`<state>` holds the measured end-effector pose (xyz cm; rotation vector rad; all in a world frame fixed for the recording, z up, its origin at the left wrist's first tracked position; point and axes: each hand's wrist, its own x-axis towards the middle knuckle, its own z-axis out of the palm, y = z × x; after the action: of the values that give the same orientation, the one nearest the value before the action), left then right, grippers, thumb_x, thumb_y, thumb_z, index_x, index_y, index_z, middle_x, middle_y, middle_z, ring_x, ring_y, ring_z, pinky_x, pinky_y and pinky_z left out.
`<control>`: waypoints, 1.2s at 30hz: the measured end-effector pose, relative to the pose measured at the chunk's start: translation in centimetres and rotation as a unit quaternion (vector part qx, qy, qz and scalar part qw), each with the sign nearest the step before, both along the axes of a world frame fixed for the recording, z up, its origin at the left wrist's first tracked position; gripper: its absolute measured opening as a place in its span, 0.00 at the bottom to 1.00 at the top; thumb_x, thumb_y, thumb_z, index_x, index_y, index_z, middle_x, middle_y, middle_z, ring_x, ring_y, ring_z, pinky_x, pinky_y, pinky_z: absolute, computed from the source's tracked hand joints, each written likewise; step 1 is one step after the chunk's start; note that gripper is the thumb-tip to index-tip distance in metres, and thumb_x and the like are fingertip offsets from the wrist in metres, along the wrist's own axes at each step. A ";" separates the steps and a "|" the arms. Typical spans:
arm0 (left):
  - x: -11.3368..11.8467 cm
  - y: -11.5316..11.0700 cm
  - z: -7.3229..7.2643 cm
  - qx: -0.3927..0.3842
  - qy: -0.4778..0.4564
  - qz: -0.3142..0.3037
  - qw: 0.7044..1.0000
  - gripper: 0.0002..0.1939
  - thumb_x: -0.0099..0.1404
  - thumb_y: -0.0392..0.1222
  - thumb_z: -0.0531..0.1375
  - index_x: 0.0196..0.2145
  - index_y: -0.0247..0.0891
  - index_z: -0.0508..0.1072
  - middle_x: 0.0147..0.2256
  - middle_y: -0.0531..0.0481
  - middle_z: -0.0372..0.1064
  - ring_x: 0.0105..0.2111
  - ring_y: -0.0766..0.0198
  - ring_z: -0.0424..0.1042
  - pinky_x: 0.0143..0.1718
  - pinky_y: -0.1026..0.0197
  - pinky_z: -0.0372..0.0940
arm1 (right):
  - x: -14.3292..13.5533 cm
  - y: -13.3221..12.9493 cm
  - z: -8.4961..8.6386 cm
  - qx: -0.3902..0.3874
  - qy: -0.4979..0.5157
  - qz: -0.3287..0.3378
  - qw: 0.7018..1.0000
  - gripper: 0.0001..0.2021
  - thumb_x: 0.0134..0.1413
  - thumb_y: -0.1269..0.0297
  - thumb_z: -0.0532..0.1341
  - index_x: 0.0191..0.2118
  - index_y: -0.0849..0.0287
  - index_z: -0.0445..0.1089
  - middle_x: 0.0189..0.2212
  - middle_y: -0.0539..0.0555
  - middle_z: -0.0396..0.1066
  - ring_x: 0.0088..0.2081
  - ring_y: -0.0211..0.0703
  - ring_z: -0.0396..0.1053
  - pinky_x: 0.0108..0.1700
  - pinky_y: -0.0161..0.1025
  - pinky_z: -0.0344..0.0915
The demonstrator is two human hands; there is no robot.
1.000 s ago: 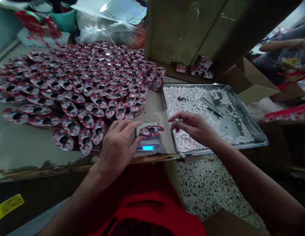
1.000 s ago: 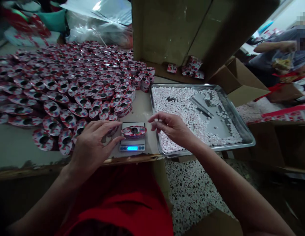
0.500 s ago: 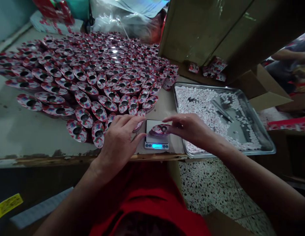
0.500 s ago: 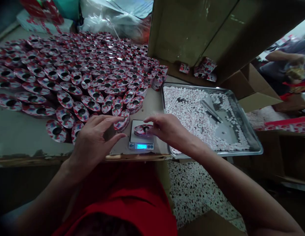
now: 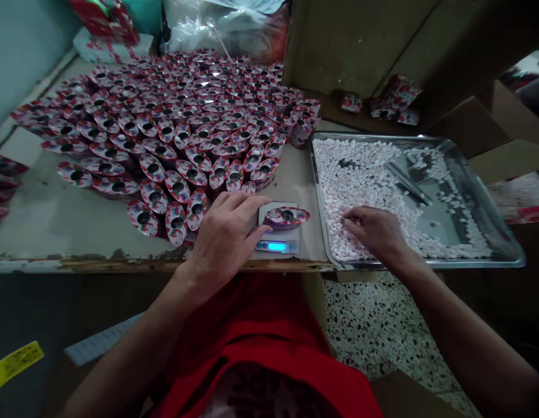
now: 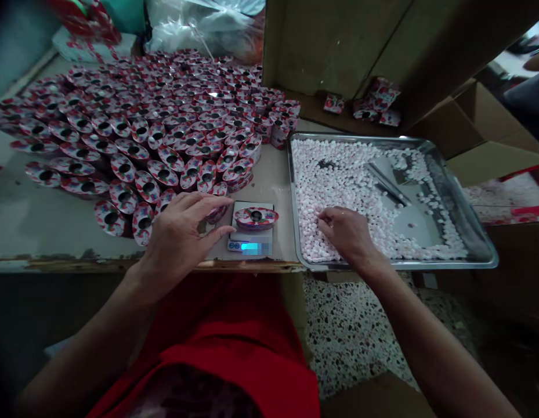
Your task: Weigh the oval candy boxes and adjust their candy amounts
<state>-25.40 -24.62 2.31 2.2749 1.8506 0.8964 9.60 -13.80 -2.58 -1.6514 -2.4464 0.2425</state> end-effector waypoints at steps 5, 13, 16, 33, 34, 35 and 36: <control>-0.3 -0.1 0.7 -0.005 0.019 0.020 1.000 0.21 0.65 0.38 0.73 0.55 0.43 0.78 0.48 0.46 0.79 0.50 0.50 0.77 0.56 0.48 0.72 | 1.2 0.0 1.2 -0.038 0.139 -0.076 0.987 0.10 0.54 0.60 0.66 0.38 0.54 0.84 0.28 0.52 0.79 0.28 0.48 0.74 0.31 0.43 0.68; 1.5 0.6 0.2 -0.038 -0.008 0.010 0.999 0.29 0.60 0.34 0.75 0.57 0.40 0.76 0.50 0.44 0.79 0.53 0.48 0.77 0.58 0.47 0.72 | -7.2 -3.0 6.0 -0.028 0.422 0.038 0.905 0.06 0.59 0.64 0.72 0.42 0.53 0.85 0.37 0.52 0.83 0.35 0.49 0.80 0.38 0.43 0.75; 2.3 1.1 -0.5 -0.067 -0.030 0.024 0.997 0.33 0.58 0.33 0.76 0.60 0.39 0.74 0.52 0.43 0.79 0.53 0.48 0.77 0.59 0.46 0.73 | -11.3 -3.7 5.5 0.040 0.358 0.149 0.921 0.07 0.64 0.68 0.69 0.42 0.50 0.85 0.37 0.50 0.83 0.36 0.48 0.80 0.39 0.43 0.73; -0.1 -4.3 2.3 -0.048 -0.101 -0.022 0.994 0.14 0.73 0.37 0.65 0.55 0.45 0.76 0.50 0.48 0.79 0.50 0.56 0.78 0.53 0.53 0.74 | -14.2 0.5 3.4 0.105 0.083 0.285 0.949 0.12 0.69 0.70 0.64 0.54 0.53 0.80 0.50 0.58 0.79 0.50 0.57 0.71 0.54 0.51 0.66; -2.8 -6.1 3.1 -0.038 -0.095 0.024 0.995 0.15 0.73 0.38 0.65 0.55 0.46 0.76 0.50 0.49 0.79 0.49 0.56 0.78 0.53 0.54 0.74 | -16.3 0.3 3.1 0.107 0.049 0.322 0.939 0.12 0.67 0.72 0.65 0.53 0.54 0.80 0.48 0.59 0.78 0.50 0.58 0.70 0.52 0.50 0.65; -5.7 -7.8 3.9 -0.030 -0.080 0.079 0.993 0.15 0.72 0.40 0.66 0.56 0.48 0.76 0.51 0.49 0.79 0.49 0.56 0.79 0.53 0.54 0.74 | -18.1 0.1 2.9 0.120 0.012 0.345 0.931 0.11 0.66 0.74 0.66 0.50 0.55 0.81 0.46 0.60 0.77 0.49 0.58 0.70 0.51 0.50 0.64; -8.8 -9.5 4.6 -0.024 -0.060 0.141 0.988 0.15 0.72 0.42 0.66 0.56 0.49 0.76 0.51 0.50 0.80 0.48 0.55 0.79 0.52 0.55 0.73 | -19.5 0.0 2.6 0.138 -0.020 0.358 0.923 0.10 0.65 0.75 0.66 0.48 0.57 0.81 0.45 0.61 0.76 0.48 0.58 0.69 0.50 0.49 0.63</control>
<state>-34.23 -34.07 6.90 1.9149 2.1488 0.9854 -9.89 -13.76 -0.01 -0.6074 -2.8496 -0.0494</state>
